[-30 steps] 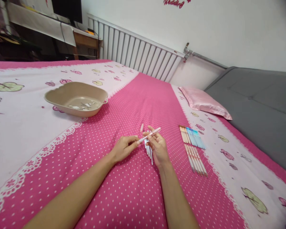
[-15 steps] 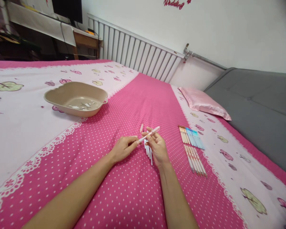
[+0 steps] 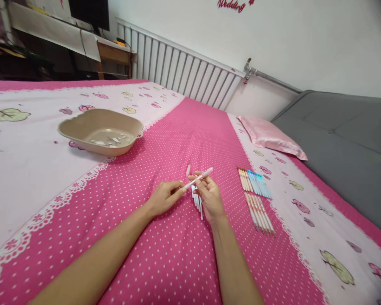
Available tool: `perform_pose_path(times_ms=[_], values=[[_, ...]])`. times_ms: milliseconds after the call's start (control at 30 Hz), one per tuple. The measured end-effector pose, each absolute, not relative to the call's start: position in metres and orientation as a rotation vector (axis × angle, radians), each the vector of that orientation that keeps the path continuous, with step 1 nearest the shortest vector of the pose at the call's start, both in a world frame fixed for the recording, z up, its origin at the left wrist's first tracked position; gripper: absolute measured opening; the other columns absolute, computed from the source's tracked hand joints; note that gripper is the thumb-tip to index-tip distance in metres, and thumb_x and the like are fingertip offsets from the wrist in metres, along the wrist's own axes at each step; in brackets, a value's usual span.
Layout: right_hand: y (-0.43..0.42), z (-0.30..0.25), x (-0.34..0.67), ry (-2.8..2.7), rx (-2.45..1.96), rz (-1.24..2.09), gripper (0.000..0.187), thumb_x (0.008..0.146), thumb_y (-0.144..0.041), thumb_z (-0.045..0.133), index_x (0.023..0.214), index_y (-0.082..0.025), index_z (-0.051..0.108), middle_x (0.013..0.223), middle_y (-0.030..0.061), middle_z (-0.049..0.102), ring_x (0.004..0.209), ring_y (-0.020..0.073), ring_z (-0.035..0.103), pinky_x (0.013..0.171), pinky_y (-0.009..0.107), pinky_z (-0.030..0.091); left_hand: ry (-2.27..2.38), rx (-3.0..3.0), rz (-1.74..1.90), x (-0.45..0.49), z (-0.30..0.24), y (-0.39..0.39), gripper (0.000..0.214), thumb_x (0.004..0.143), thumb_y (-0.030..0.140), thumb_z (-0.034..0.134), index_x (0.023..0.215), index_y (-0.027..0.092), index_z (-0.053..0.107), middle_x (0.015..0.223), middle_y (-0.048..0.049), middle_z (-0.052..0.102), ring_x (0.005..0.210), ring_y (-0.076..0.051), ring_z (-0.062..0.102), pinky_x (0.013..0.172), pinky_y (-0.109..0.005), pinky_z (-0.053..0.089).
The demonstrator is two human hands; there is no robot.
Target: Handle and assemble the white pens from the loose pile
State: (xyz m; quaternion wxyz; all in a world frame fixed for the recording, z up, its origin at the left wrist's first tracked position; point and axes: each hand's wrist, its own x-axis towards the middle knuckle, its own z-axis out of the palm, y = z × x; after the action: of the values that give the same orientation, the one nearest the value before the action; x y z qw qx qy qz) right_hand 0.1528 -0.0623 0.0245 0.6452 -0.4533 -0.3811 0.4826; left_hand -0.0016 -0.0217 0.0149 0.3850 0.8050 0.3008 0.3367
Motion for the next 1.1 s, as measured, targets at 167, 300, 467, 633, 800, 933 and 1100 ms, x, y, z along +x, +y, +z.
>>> perform_pose_path(times_ms=[167,300,467,633,800,933,1100], values=[[-0.0616,0.0235,0.1522,-0.83,-1.052,1.059,0.029,0.07,-0.037,0.071,0.092,-0.02,0.063,0.096,0.0029,0.066,0.078,0.0108,0.06,0.058,0.018,0.045,0.866,2.092,0.905,-0.0016,0.0119,-0.0208,0.037,0.086,0.042,0.044,0.094,0.014,0.067,0.057,0.0032,0.051,0.051,-0.009,0.04,0.051,-0.02,0.03],[-0.0591,0.0181,0.1533,-0.762,-1.083,1.019,0.032,0.066,-0.037,0.075,0.09,-0.019,0.064,0.077,-0.0018,0.061,0.066,0.0088,0.057,0.055,0.018,0.043,0.882,2.136,0.925,-0.0013,0.0101,-0.0209,0.036,0.085,0.043,0.047,0.096,0.015,0.067,0.057,0.0031,0.053,0.05,-0.008,0.041,0.05,-0.02,0.03],[-0.0579,0.0158,0.1548,-0.76,-1.098,1.019,0.034,0.063,-0.035,0.077,0.091,-0.018,0.065,0.074,-0.0024,0.061,0.063,0.0084,0.056,0.054,0.019,0.042,0.88,2.129,0.944,-0.0016,0.0082,-0.0205,0.036,0.084,0.043,0.049,0.096,0.015,0.068,0.055,0.0037,0.051,0.049,-0.008,0.041,0.05,-0.02,0.03],[-0.0584,0.0184,0.1556,-0.755,-1.093,1.053,0.039,0.063,-0.032,0.076,0.099,-0.019,0.067,0.076,-0.0014,0.064,0.063,0.0086,0.057,0.054,0.02,0.042,0.817,2.114,0.914,-0.0023,0.0081,-0.02,0.037,0.087,0.041,0.044,0.1,0.016,0.067,0.063,0.0018,0.058,0.052,-0.008,0.042,0.052,-0.02,0.032],[-0.0615,0.0235,0.1552,-0.795,-1.026,1.099,0.045,0.068,-0.026,0.074,0.111,-0.022,0.062,0.089,-0.0007,0.067,0.068,0.0067,0.056,0.057,0.017,0.043,0.78,2.065,0.88,-0.0031,0.0099,-0.0205,0.039,0.089,0.041,0.04,0.094,0.015,0.068,0.068,0.0002,0.062,0.058,-0.01,0.048,0.057,-0.021,0.037],[-0.0625,0.0257,0.1548,-0.818,-0.99,1.135,0.047,0.069,-0.024,0.073,0.114,-0.024,0.061,0.093,-0.0006,0.068,0.073,0.0071,0.058,0.061,0.016,0.045,0.774,2.038,0.876,-0.0038,0.0103,-0.0202,0.04,0.088,0.042,0.039,0.091,0.014,0.068,0.068,-0.0009,0.063,0.061,-0.013,0.052,0.061,-0.022,0.04],[-0.0599,0.0222,0.1556,-0.829,-1.026,1.118,0.041,0.068,-0.028,0.073,0.108,-0.024,0.064,0.087,-0.0003,0.068,0.071,0.0079,0.058,0.059,0.017,0.044,0.777,2.037,0.865,-0.004,0.0092,-0.0198,0.038,0.088,0.041,0.041,0.09,0.014,0.068,0.068,0.0006,0.063,0.057,-0.01,0.048,0.056,-0.021,0.036]])
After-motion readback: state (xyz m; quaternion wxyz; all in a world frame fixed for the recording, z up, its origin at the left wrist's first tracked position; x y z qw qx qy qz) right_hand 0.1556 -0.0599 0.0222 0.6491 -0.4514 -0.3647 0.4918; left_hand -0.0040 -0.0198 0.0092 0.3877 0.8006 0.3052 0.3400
